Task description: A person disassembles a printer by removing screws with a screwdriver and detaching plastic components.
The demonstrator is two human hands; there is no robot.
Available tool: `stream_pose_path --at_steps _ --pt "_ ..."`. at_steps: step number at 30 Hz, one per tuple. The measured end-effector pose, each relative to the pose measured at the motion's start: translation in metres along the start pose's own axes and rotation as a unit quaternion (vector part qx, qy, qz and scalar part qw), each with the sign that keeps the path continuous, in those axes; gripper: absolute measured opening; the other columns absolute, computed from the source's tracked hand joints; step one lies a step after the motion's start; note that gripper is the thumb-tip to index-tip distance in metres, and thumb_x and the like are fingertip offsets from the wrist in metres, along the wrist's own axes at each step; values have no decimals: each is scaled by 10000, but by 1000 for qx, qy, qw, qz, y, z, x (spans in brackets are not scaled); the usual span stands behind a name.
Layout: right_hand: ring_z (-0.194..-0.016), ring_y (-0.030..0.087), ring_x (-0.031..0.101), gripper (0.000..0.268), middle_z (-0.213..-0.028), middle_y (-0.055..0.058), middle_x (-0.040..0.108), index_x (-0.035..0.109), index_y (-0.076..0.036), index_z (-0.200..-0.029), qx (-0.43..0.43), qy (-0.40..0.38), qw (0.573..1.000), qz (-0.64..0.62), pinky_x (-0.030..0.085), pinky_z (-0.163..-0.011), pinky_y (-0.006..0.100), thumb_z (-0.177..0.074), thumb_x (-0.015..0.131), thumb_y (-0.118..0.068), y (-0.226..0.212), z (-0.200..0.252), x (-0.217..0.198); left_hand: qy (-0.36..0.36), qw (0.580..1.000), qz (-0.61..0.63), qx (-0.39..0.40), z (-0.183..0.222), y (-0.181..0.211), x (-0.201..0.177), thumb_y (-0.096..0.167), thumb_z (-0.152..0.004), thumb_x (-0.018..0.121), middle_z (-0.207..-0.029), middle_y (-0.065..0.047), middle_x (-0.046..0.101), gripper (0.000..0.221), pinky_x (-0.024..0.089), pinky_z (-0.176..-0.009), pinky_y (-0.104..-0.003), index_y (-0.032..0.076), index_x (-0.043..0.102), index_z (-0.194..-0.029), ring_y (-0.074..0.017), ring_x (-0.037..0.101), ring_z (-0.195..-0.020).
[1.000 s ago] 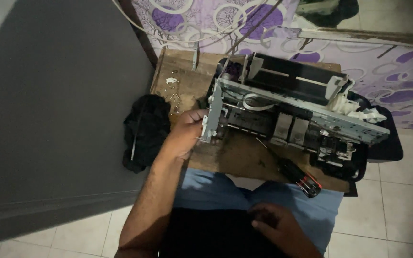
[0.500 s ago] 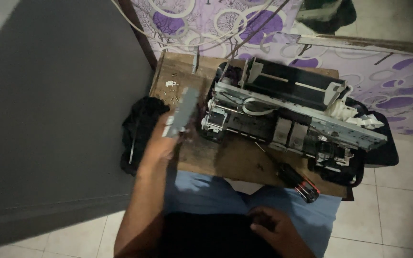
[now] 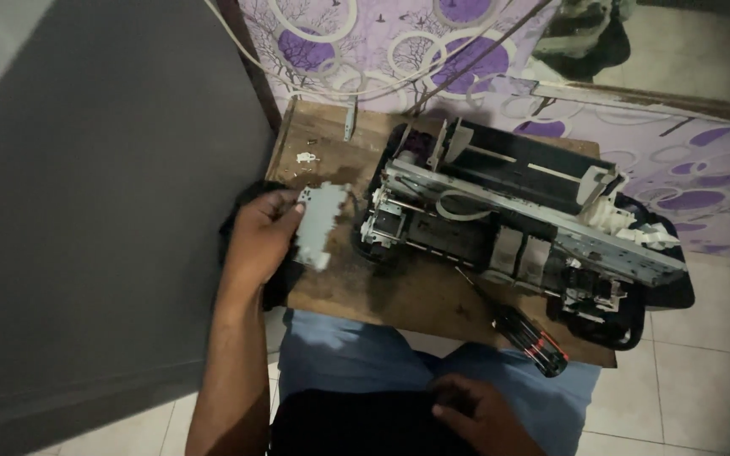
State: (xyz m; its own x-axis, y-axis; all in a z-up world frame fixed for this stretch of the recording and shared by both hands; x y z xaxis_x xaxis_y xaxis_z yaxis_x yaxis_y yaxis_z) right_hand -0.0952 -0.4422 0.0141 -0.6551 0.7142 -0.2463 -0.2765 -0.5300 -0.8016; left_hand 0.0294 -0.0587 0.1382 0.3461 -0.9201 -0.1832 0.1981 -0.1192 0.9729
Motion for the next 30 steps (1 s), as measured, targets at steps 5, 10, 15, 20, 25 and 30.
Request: stream_pose_path --at_steps 5,10,15,20,25,30 --pt "-1094 103 744 505 -1169 -48 807 732 -286 -1254 119 57 990 45 549 -982 280 -770 856 -358 -1 8 -10 -43 997 -15 58 19 14 33 50 -925 663 -888 4 765 212 494 -707 -244 107 785 -1088 -82 656 -770" --pt "-649 99 783 853 -899 1 818 555 -154 -1411 -218 129 965 62 642 -533 247 -681 944 -362 -85 18 -20 -136 987 -83 -33 87 37 88 176 -975 600 -1033 -60 826 370 629 -640 -274 196 655 -1340 -163 811 -817" --pt "-1011 155 778 988 -1254 54 778 455 -152 -1508 -204 249 942 94 602 -885 308 -652 926 -298 -191 17 -26 -51 993 -82 72 94 14 115 165 -892 650 -947 -71 809 406 588 -703 -386 142 616 -1295 -226 779 -827" --pt "-801 154 739 979 -1069 67 770 434 -80 -1503 -225 271 932 89 591 -710 300 -674 917 -274 -188 0 -24 -69 996 -44 48 99 33 106 178 -924 640 -1056 -87 807 382 615 -731 -374 194 564 -1298 -239 794 -937" --pt "-672 118 753 894 -959 30 826 408 -79 -1513 -207 239 944 92 586 -623 287 -699 761 -188 -199 4 -22 -167 978 41 119 98 19 123 32 -965 604 -1116 -102 741 285 633 -802 -328 93 599 -1243 -239 745 -984" --pt "-763 199 737 861 -1259 142 696 316 -45 -1576 -254 256 922 138 614 -669 313 -812 697 -152 -190 9 -23 -329 924 141 134 109 29 136 -94 -758 517 -1173 -123 705 616 618 -893 -344 66 552 -1352 -223 715 -1055"
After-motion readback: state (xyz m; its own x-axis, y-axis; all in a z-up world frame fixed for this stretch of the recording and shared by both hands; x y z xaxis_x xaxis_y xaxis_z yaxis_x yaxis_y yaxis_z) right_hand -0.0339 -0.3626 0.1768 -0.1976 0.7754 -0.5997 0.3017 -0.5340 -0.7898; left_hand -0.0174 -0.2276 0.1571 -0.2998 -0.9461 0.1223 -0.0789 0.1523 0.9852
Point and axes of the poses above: each hand's wrist, its own z-axis away from the middle knuckle, its own x-axis out of the palm, y = z × x, the point moved 6 cm from there along -z, towards the middle knuckle
